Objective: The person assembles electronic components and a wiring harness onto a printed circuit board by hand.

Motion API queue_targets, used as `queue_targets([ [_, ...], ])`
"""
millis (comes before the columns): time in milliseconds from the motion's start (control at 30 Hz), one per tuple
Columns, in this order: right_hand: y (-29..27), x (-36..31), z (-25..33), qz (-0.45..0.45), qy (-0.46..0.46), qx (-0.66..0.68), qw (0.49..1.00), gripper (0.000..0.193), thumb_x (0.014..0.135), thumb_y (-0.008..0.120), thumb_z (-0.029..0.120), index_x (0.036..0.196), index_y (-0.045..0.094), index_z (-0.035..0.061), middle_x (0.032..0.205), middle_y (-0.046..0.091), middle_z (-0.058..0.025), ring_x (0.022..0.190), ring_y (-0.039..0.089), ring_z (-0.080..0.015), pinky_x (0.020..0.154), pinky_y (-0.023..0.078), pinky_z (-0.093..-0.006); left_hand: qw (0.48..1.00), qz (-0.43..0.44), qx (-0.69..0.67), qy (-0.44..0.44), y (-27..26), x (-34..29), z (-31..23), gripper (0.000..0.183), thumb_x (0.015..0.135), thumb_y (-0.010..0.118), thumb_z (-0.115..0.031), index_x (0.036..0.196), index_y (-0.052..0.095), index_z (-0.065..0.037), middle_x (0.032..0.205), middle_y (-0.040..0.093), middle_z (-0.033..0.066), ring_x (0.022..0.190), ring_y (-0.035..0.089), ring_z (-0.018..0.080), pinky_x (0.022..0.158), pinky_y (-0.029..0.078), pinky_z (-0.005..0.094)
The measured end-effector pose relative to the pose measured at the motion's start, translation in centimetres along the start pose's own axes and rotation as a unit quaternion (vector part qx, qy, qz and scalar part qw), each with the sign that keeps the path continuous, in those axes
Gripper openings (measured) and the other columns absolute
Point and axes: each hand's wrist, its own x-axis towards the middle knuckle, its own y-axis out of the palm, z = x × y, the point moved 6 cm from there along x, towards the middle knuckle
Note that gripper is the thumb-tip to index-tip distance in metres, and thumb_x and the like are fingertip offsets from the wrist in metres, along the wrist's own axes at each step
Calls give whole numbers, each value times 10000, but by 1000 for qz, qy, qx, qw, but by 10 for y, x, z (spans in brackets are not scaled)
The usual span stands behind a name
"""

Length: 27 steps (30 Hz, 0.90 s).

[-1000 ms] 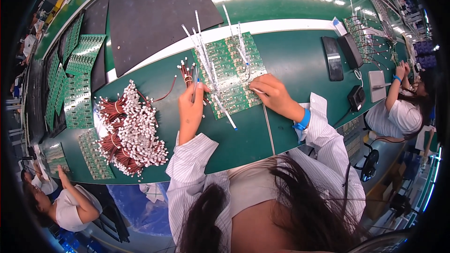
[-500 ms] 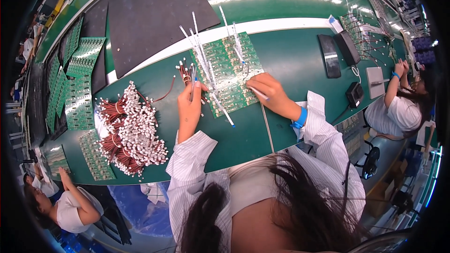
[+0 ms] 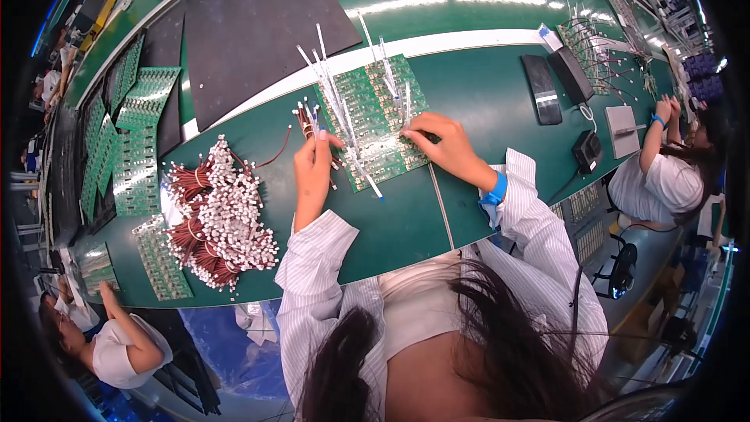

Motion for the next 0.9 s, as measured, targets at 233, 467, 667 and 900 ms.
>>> queue_targets([
  [233,0,-13,19,74,-133,-116,982,397,671,725,177,1023,576,71,1003,555,-83,929,522,-282,798,412,-357,999,-5,-44,3,-3,3,4,382,953,406,-291,772,592,-11,499,309,-73,440,264,17,410,187,214],
  [467,1,-12,26,107,-142,-151,973,542,639,734,231,1106,505,80,1085,503,-70,968,502,-277,796,414,-364,988,34,-151,-9,3,0,-21,358,970,359,-279,799,517,-7,507,246,-67,426,209,31,397,168,211],
  [667,7,0,18,69,-150,-167,972,539,659,721,187,1136,492,82,1124,500,-85,999,496,-303,839,408,-376,980,85,-176,47,14,-10,-69,387,967,365,-277,793,547,17,514,272,-62,431,234,34,402,181,218],
  [900,-26,22,69,58,-178,-71,980,422,780,604,107,1181,479,64,1190,498,-111,1068,489,-295,922,370,-376,978,194,-64,50,43,-21,-84,418,965,369,-276,763,588,18,501,329,-49,455,274,40,425,201,222],
])
